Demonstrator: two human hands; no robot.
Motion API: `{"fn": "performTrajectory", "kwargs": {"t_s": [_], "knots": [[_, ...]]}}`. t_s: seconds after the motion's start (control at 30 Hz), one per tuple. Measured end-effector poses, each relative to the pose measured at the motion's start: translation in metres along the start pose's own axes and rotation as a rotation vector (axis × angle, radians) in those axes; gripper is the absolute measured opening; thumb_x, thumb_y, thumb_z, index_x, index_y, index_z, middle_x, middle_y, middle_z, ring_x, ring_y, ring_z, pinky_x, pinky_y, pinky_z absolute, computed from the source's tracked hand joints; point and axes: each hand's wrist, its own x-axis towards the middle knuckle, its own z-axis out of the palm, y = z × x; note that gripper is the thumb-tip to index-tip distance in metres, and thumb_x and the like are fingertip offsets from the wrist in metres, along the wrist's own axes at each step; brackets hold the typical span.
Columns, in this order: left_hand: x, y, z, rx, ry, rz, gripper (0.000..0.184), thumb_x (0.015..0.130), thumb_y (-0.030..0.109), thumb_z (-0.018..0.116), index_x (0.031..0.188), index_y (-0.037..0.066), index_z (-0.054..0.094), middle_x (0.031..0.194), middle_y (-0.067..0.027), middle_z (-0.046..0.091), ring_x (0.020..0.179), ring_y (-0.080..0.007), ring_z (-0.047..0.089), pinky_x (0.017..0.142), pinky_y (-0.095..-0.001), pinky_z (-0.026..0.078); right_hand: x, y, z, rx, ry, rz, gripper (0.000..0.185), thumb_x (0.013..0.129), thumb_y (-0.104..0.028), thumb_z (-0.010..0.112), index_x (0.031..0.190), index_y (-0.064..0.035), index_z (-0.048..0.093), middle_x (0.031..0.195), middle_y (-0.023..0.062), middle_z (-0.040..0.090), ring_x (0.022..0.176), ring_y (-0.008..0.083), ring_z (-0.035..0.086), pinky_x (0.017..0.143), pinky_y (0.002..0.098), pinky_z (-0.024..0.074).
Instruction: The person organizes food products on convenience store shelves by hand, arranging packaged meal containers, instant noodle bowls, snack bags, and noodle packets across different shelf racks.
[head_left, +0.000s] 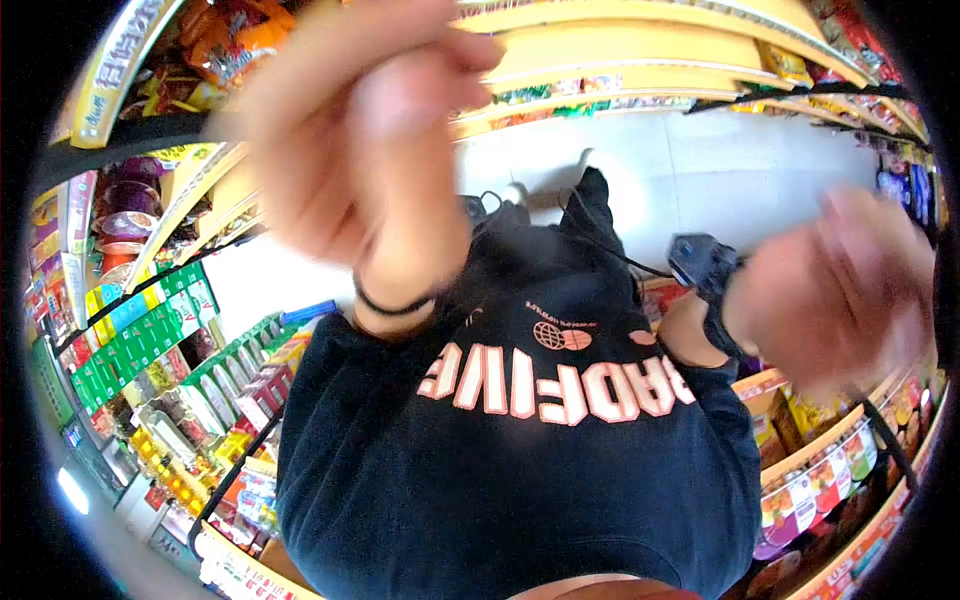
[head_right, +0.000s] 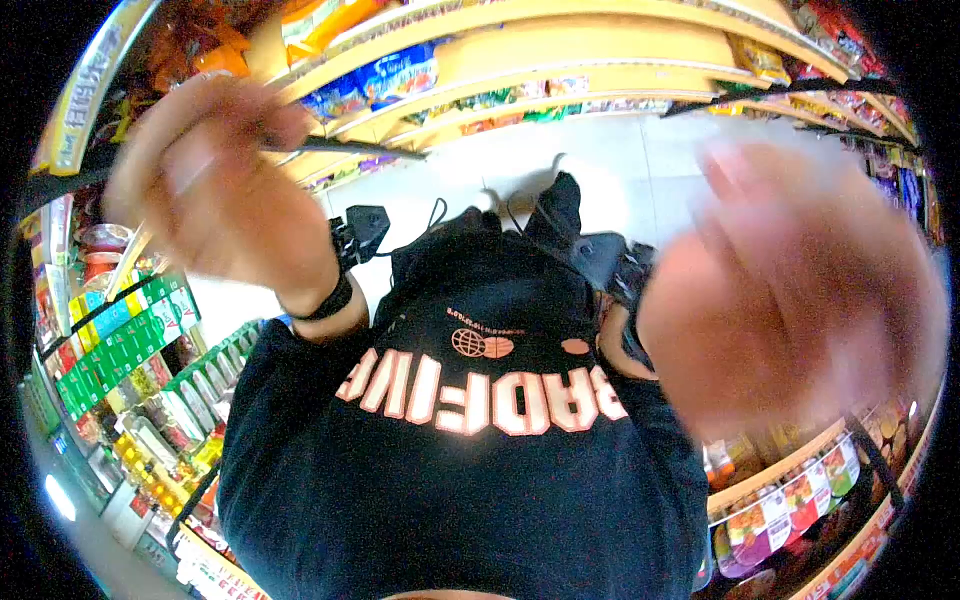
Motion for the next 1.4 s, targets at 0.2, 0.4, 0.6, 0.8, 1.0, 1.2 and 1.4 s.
{"fn": "performTrajectory", "kwargs": {"t_s": [0.2, 0.4, 0.6, 0.8, 1.0, 1.2, 1.4], "knots": [[-0.001, -0.099, 0.014, 0.485, -0.135, -0.18, 0.027, 0.09, 0.011, 0.063, 0.117, 0.006, 0.062, 0.114, -0.0093, 0.064, 0.1, -0.0174, 0.063, 0.081, -0.0286, 0.05, 0.014, 0.002, 0.139, 1.26, -0.086, 0.369, 0.017, 0.093, -0.003, 0.057, 0.107, 0.0013, 0.065, 0.098, 0.0078, 0.068, 0.093, 0.0151, 0.063, 0.083, 0.0277, 0.0493], [0.011, -0.161, 0.034, 0.677, -0.133, -0.229, 0.074, 0.078, 0.024, 0.075, 0.133, -0.007, 0.037, 0.123, -0.027, 0.045, 0.115, -0.042, 0.046, 0.098, -0.0462, 0.039, 0.028, 0.041, 0.22, 1.052, -0.098, 0.299, 0.046, 0.085, -0.012, 0.066, 0.125, 0.0039, 0.053, 0.121, 0.0217, 0.057, 0.11, 0.0323, 0.056, 0.098, 0.0399, 0.0432], [-0.001, -0.195, 0.05, 0.883, 0.07, -0.207, 0.073, 0.075, 0.038, 0.082, 0.115, -0.01, 0.045, 0.113, -0.0241, 0.048, 0.104, -0.032, 0.051, 0.088, -0.0438, 0.043, 0.052, 0.051, 0.303, 1.314, -0.398, 0.181, 0.065, 0.082, -0.023, 0.075, 0.129, 0.0104, 0.044, 0.129, 0.0233, 0.055, 0.12, 0.0272, 0.054, 0.102, 0.0358, 0.0407], [-0.005, -0.183, 0.047, 1.019, 0.035, -0.358, 0.09, 0.07, 0.043, 0.085, 0.127, -0.009, 0.039, 0.111, -0.0239, 0.046, 0.103, -0.0358, 0.049, 0.086, -0.0437, 0.046, 0.061, 0.05, 0.3, 1.318, -0.624, 0.259, 0.044, 0.077, -0.022, 0.081, 0.106, 0.0041, 0.061, 0.099, 0.0118, 0.07, 0.091, 0.0171, 0.065, 0.083, 0.0303, 0.0504], [0.0, -0.195, 0.04, 0.908, 0.061, -0.369, 0.091, 0.065, 0.046, 0.087, 0.118, -0.012, 0.041, 0.111, -0.0247, 0.048, 0.103, -0.0358, 0.052, 0.085, -0.0431, 0.049, 0.044, 0.095, 0.278, 1.839, -0.276, 0.49, 0.038, 0.08, -0.008, 0.078, 0.112, 0.0011, 0.062, 0.108, 0.0084, 0.068, 0.095, 0.0136, 0.063, 0.087, 0.0274, 0.047], [0.005, -0.183, 0.084, 1.072, -0.056, -0.383, 0.095, 0.059, 0.051, 0.088, 0.116, -0.012, 0.045, 0.102, -0.0278, 0.058, 0.1, -0.0441, 0.058, 0.081, -0.0473, 0.051, 0.03, 0.138, 0.289, 1.972, 0.008, 0.668, 0.044, 0.086, -0.007, 0.071, 0.125, 0.0, 0.052, 0.12, 0.0098, 0.061, 0.106, 0.0182, 0.06, 0.095, 0.0333, 0.0446], [0.017, -0.196, 0.098, 0.991, -0.205, -0.315, 0.089, 0.058, 0.054, 0.088, 0.115, -0.006, 0.057, 0.109, -0.0287, 0.057, 0.11, -0.0405, 0.051, 0.094, -0.0462, 0.043, 0.02, 0.135, 0.294, 1.981, -0.031, 0.723, 0.051, 0.085, -0.01, 0.073, 0.129, -0.0005, 0.049, 0.124, 0.0107, 0.059, 0.111, 0.0206, 0.058, 0.099, 0.0359, 0.0434]]}}
